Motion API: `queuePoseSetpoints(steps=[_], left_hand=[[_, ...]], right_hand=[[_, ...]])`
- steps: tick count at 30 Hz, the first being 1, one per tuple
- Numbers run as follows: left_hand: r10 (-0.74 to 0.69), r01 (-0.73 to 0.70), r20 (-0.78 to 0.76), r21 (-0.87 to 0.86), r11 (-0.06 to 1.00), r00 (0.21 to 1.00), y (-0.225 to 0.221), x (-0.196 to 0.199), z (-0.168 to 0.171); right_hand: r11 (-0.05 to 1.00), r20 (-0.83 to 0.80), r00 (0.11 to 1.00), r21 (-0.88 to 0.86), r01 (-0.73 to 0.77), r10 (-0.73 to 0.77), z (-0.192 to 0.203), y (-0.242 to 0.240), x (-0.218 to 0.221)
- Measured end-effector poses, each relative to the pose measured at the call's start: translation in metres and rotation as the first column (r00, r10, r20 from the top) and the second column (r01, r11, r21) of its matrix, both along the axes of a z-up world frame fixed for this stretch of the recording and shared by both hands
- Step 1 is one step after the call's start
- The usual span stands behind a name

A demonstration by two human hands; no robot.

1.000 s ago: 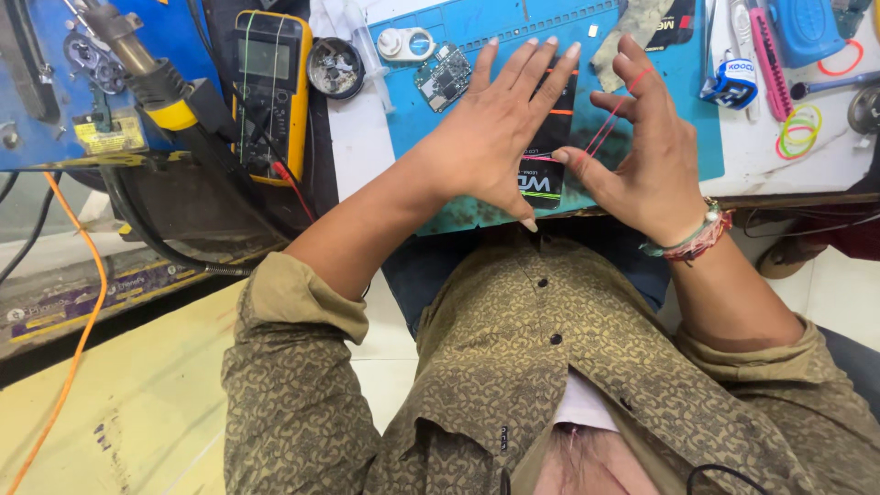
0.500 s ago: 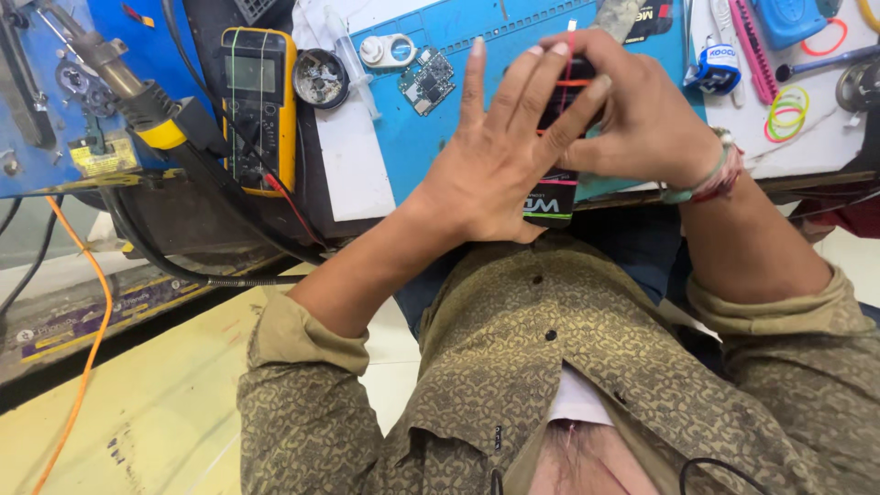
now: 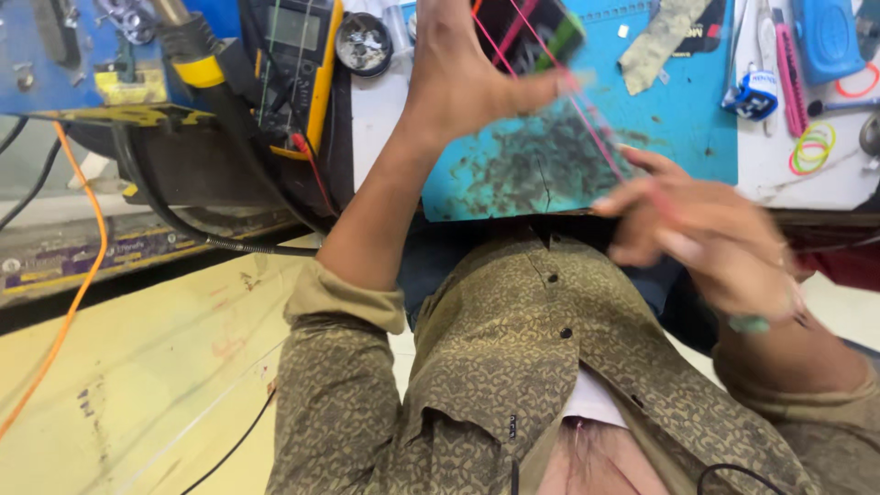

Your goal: The person applies adhesive from a tube to the edges of a phone frame, installs a new screen assembly, and secures the screen to the body using rubber bands.

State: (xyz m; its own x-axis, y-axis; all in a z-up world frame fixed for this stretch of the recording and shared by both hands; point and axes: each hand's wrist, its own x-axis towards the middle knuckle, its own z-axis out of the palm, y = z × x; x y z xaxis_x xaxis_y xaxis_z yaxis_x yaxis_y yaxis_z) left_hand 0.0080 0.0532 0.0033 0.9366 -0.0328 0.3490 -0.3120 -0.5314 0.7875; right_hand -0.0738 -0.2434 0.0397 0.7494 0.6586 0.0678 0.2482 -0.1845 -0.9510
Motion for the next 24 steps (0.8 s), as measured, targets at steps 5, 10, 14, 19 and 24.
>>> queuePoseSetpoints(steps=[5,10,14,19,24], left_hand=[[-0.011,0.004,-0.017,-0.378,0.926,1.0,-0.017,0.002,-0.008],[-0.153,0.2,0.167,-0.313,0.928,0.974,-0.021,-0.003,0.009],[-0.27,0.291,0.28,-0.035,0.956,0.921,-0.018,-0.016,0.018],[-0.548,0.506,0.149,0.244,0.827,0.823,-0.025,-0.039,0.027],[-0.649,0.593,-0.021,0.429,0.681,0.76,-0.03,-0.06,0.037]], right_hand=[[0.902,0.109,0.951,0.366,0.231,-0.288,0.01,0.007,-0.01],[0.745,-0.104,0.95,0.599,0.296,-0.294,-0.009,0.025,0.021],[0.799,-0.427,0.903,0.527,0.29,-0.046,-0.019,0.039,0.024],[0.976,-0.083,0.985,0.145,0.165,-0.154,-0.003,0.037,0.032],[0.984,-0.005,0.986,-0.061,0.169,-0.169,-0.02,0.023,0.046]])
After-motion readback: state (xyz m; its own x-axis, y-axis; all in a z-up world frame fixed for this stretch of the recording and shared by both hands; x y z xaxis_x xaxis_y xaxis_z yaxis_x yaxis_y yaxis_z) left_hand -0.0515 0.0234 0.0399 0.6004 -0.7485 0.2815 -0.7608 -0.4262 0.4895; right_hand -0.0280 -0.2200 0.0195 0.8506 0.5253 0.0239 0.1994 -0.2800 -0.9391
